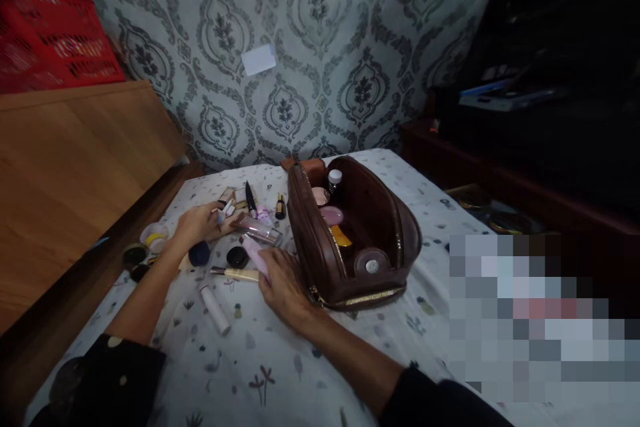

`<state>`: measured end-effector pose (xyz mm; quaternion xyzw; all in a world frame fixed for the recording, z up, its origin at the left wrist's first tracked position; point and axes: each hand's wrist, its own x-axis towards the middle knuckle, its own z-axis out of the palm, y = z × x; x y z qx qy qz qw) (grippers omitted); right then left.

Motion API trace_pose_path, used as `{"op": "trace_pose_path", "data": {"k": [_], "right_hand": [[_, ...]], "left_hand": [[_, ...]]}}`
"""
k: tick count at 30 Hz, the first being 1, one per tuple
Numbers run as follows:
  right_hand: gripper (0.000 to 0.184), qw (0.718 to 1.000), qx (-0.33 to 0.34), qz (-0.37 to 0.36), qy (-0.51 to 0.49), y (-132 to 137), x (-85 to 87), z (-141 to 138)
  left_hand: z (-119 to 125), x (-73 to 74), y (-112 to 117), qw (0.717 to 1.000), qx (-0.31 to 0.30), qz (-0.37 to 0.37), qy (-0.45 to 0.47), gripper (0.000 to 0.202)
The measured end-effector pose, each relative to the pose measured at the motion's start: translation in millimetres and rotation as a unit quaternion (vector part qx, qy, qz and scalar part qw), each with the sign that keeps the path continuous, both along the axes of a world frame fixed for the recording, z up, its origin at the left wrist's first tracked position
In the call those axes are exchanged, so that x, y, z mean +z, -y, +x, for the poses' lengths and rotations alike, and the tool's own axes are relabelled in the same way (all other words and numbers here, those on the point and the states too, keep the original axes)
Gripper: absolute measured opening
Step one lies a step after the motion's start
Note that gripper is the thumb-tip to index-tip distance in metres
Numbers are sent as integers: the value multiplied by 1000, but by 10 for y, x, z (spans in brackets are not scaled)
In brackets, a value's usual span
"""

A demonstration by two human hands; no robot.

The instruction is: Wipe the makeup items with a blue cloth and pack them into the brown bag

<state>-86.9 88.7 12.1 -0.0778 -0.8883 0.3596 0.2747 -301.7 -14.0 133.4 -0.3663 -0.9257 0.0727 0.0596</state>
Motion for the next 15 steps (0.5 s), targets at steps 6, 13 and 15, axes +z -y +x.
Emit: {"op": "trace_pose_path", "data": {"k": [6,13,15], "right_hand": [[42,1000,6,-8,-9,-19,-33,2],[40,1000,5,-19,-4,-10,-32,-16],[41,1000,5,-18,-6,-8,-23,-16]], "left_hand": [[-268,-141,13,999,-6,-31,32,44],[-608,-176,116,997,40,-34,53,39],[-677,-178,24,998,35,-14,48,37]]}}
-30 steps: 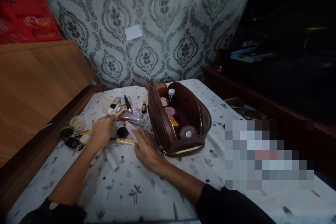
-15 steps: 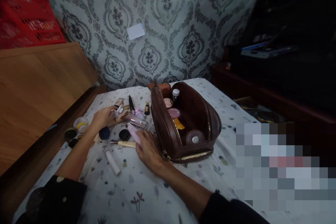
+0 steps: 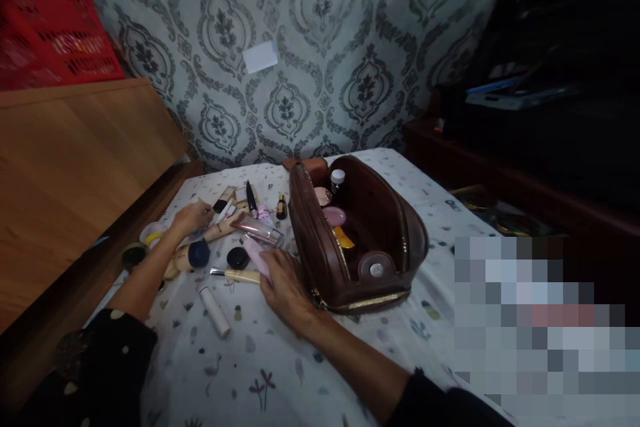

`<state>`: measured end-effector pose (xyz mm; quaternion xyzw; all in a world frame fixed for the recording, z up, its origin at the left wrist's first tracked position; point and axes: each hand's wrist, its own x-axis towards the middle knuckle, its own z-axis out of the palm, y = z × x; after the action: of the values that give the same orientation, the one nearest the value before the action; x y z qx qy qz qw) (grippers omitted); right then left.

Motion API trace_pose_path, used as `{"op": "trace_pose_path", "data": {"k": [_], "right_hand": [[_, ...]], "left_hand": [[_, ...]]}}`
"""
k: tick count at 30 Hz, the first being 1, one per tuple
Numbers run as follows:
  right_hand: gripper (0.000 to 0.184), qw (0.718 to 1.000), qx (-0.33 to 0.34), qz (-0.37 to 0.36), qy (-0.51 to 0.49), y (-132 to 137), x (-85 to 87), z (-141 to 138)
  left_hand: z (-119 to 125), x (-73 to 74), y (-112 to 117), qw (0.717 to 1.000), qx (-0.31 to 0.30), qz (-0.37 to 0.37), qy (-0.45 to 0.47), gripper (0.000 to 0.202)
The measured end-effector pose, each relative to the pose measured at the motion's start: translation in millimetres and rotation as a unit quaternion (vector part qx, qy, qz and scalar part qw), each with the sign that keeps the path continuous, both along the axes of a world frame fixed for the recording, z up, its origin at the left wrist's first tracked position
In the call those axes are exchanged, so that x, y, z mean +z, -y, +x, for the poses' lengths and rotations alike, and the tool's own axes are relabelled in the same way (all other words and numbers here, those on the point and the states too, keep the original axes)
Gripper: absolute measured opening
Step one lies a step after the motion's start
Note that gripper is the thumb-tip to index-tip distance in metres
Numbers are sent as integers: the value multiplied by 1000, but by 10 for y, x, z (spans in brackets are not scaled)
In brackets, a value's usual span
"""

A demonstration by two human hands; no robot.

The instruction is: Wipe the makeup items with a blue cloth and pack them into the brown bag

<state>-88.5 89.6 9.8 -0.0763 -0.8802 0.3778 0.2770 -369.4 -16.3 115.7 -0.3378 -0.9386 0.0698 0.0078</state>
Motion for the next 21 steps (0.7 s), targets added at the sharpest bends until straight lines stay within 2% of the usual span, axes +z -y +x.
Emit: {"op": "trace_pose_path", "data": {"k": [5,11,16,21], "right_hand": [[40,1000,11,-5,3,6,28,26],[42,1000,11,-4,5,8,39,32],[41,1000,4,-3,8,11,31,9],[41,1000,4,-1,9,11,48,29]], "left_hand": [[-108,-24,-417,997,-66,29,-1,38],[-80,-68,-867,989,-148,11,3,45],[-5,-141,-1038,983,-184,6,9,44],[-44,-220,-1066,989,-147,3,3,52]]}}
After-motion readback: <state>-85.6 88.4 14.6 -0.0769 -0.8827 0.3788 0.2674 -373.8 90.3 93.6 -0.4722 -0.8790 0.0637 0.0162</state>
